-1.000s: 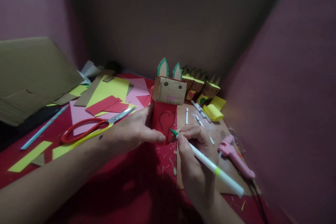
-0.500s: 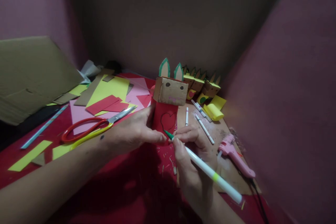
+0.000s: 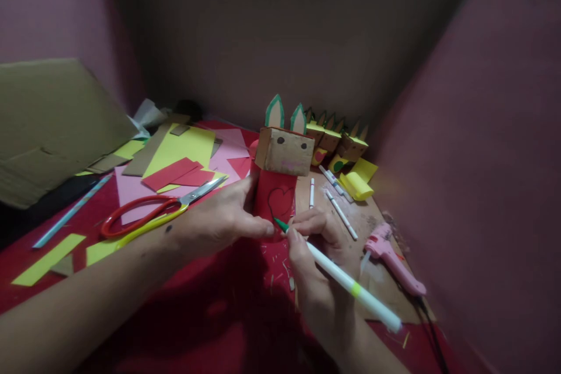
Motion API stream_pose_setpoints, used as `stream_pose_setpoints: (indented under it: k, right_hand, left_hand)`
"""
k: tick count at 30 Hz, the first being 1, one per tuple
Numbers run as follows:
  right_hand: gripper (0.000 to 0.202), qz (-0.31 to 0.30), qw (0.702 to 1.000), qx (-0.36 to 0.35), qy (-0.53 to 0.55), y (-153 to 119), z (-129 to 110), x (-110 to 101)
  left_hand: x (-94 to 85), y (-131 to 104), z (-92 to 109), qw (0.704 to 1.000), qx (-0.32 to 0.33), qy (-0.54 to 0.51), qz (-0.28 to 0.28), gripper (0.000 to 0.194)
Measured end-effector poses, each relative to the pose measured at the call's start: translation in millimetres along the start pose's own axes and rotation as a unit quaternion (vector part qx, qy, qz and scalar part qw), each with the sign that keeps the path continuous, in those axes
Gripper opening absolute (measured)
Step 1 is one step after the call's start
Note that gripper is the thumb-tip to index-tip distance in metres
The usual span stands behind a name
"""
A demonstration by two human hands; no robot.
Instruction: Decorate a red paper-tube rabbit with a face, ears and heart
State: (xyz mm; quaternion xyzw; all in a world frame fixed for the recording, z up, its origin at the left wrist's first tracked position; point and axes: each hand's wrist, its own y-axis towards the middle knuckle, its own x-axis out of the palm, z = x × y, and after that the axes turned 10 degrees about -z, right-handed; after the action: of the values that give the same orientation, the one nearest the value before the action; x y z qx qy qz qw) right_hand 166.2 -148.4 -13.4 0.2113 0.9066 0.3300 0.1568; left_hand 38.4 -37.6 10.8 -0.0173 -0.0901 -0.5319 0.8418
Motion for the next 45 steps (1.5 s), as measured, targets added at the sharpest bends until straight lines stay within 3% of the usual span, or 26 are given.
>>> stream_pose_setpoints:
  k: [7,12,24,32,38,45]
  right_hand:
    - [0.016,0.042,0.998,0.029,0.043,-4.6,2.5,-0.1]
    - [0.014,0.054,0.997,0.03,0.049,-5.4,6.3,-2.1]
    - [0.011,0.04,0.997,0.052,0.038,-5.0,5.2,-4.0]
    - [0.013,0.033,0.999,0.031,0.018,-5.5,3.0,-4.5]
    - [0.016,0.025,0.999,0.034,0.028,-6.7,0.7,-0.4]
    - [0.016,0.012,0.999,0.036,0.03,-7.2,1.0,0.0]
  left_hand:
    - [2.4,0.9,1.8,1.0,0.003,-0.018,0.008,0.057]
    - [5.2,1.9,4.0,0.999,0.006,-0.031,0.007,0.047]
    - [2.8,1.5,0.3,1.0,0.006,-0.008,0.002,0.044]
    - [1.3,0.4,-1.7,1.0,-0.001,-0.007,0.002,0.044]
    - [1.3,0.0,-1.7,1.0,-0.011,-0.002,0.018,0.057]
    - [0.2,-0.4,-1.4,0.999,-0.012,0.03,0.026,0.057]
